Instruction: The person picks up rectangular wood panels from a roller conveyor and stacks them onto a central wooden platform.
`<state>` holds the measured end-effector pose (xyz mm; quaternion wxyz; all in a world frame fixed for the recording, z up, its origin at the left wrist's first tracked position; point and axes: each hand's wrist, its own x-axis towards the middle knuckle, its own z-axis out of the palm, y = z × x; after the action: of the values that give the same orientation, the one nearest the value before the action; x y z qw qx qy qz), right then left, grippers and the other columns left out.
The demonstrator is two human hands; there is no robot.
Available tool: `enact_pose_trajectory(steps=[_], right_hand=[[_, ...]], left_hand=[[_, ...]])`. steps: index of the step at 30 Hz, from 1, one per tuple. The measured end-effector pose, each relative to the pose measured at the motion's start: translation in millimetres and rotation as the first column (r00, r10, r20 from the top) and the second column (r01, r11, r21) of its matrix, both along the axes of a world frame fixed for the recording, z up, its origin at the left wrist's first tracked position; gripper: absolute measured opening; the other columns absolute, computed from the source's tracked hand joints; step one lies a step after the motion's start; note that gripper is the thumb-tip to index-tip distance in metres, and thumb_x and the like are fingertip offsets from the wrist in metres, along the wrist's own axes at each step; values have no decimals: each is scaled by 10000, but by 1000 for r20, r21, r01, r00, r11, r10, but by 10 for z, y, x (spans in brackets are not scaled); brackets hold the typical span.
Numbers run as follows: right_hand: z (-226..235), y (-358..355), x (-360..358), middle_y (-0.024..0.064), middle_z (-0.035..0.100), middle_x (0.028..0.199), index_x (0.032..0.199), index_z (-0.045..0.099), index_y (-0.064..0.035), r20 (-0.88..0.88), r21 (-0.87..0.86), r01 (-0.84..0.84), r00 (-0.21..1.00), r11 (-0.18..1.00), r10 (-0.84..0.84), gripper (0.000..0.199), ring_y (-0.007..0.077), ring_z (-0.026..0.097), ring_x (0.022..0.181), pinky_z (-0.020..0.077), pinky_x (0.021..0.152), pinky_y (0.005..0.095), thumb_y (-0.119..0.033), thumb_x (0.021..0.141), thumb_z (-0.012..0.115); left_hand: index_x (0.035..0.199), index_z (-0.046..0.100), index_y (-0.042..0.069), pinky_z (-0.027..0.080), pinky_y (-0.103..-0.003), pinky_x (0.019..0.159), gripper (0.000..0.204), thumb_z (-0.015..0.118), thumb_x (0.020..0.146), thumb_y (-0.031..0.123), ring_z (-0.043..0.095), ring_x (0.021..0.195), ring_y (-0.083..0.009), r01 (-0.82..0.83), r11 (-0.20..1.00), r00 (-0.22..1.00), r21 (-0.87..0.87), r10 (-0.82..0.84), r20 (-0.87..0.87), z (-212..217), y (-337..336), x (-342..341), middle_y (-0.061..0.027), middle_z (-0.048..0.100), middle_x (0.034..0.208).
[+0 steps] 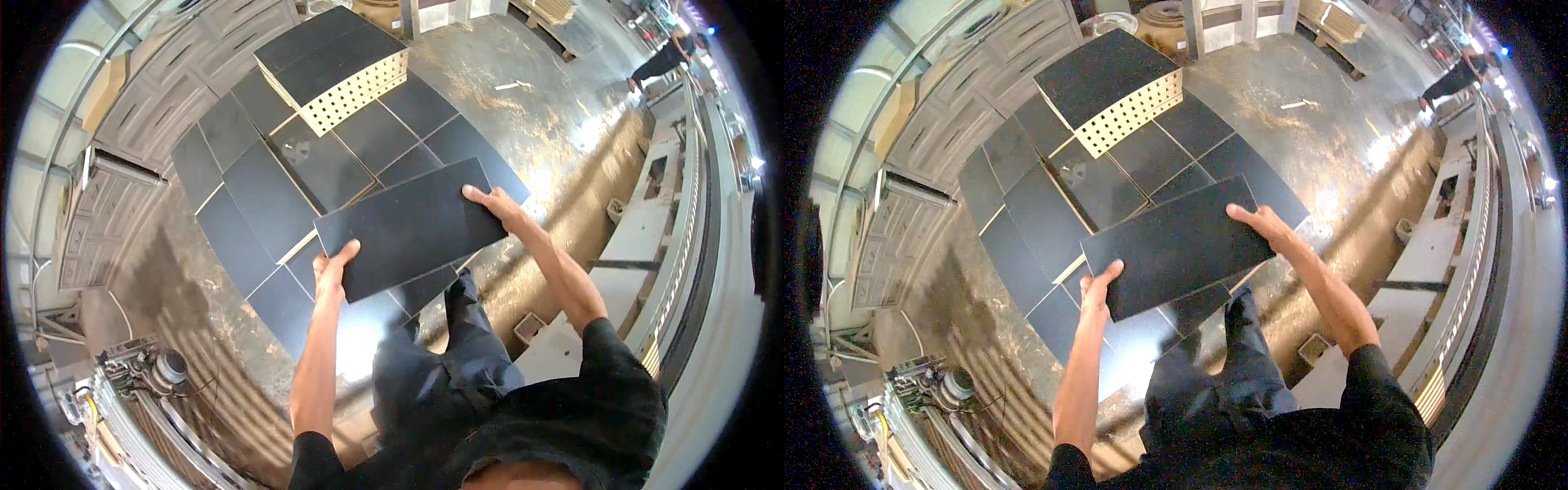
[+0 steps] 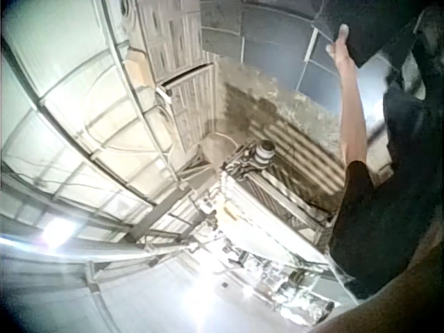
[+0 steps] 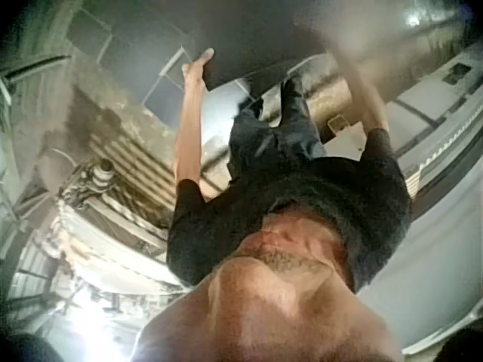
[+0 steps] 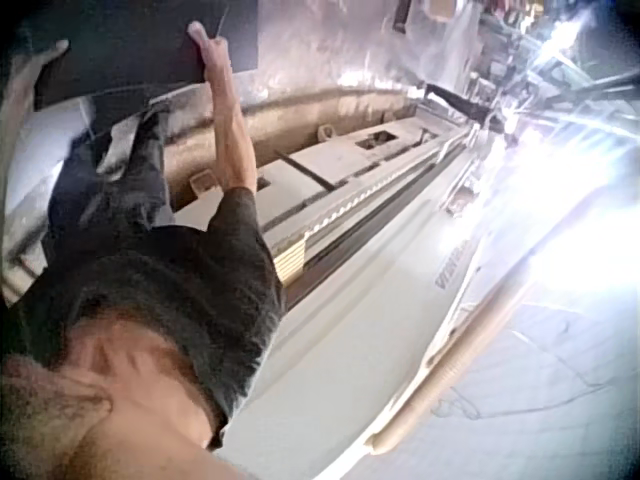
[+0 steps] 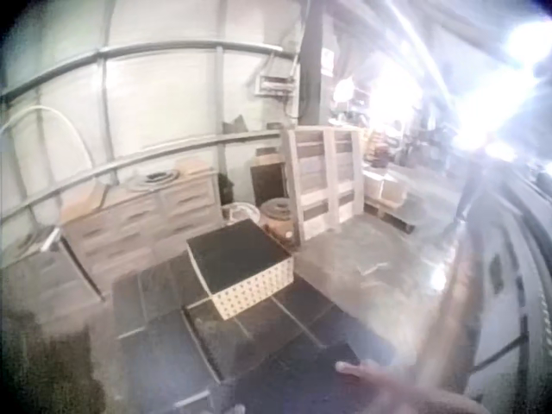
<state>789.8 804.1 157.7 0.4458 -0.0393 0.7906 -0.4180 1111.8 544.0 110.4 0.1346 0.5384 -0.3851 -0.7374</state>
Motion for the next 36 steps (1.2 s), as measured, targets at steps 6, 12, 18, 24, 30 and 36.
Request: enact_pose_trajectory(steps=[6, 12, 18, 24, 30, 36], right_hand=[[-606, -954, -1652, 179, 789, 933, 1060, 799, 133, -90, -45, -182, 980, 982, 178, 909, 247, 769, 831, 589, 753, 386, -751, 850, 825], [-1358, -1844, -3036, 233, 799, 1144, 1216, 776, 127, -15, -63, -265, 964, 962, 265, 929, 325, 790, 1001, 603, 907, 429, -729, 859, 830], [-1885, -2400, -3773, 272, 755, 1318, 1331, 734, 114, 55, -98, -266, 961, 959, 272, 967, 392, 759, 1173, 585, 1023, 476, -716, 847, 848], [-1857, -2780, -4068, 282, 742, 1329, 1324, 753, 83, 35, -46, -441, 896, 896, 443, 1015, 392, 750, 1194, 591, 1039, 455, -800, 827, 798], [-2133, -2913, -4406, 271, 757, 1307, 1288, 771, 95, -122, 112, -541, 825, 833, 552, 1077, 352, 740, 1231, 549, 1086, 431, -867, 803, 758], [-1996, -3098, -4280, 300, 764, 1236, 1273, 738, 158, -276, 141, -552, 776, 822, 568, 1194, 402, 765, 1125, 587, 1001, 455, -910, 740, 763]], left_hand=[[1298, 651, -117, 647, -430, 910, 684, 1007, 785, 163, 773, 1013, -311, -72, 991, 992, -115, 59, -111, -915, -770, -1403, -207, 771, 1186], [1300, 641, -121, 647, -451, 917, 750, 1034, 766, 228, 771, 1036, -316, -118, 981, 993, -154, 115, -26, -1478, -1357, -2626, -213, 765, 1194], [1258, 671, -125, 636, -424, 932, 753, 1053, 731, 254, 771, 1020, -304, -137, 965, 982, -223, 162, 96, -1715, -1718, -3230, -213, 776, 1179], [1282, 657, -148, 621, -403, 945, 834, 1068, 707, 295, 763, 1043, -294, -147, 963, 977, -224, 177, 120, -1747, -1873, -3338, -213, 772, 1193], [1207, 682, -171, 621, -397, 869, 754, 1056, 722, 270, 768, 930, -269, -168, 957, 952, -237, 220, 213, -1493, -1803, -3590, -192, 783, 1099], [1084, 694, -181, 646, -398, 776, 653, 1048, 723, 232, 789, 886, -278, -178, 942, 926, -284, 258, 275, -1586, -1978, -3407, -225, 796, 1037]])
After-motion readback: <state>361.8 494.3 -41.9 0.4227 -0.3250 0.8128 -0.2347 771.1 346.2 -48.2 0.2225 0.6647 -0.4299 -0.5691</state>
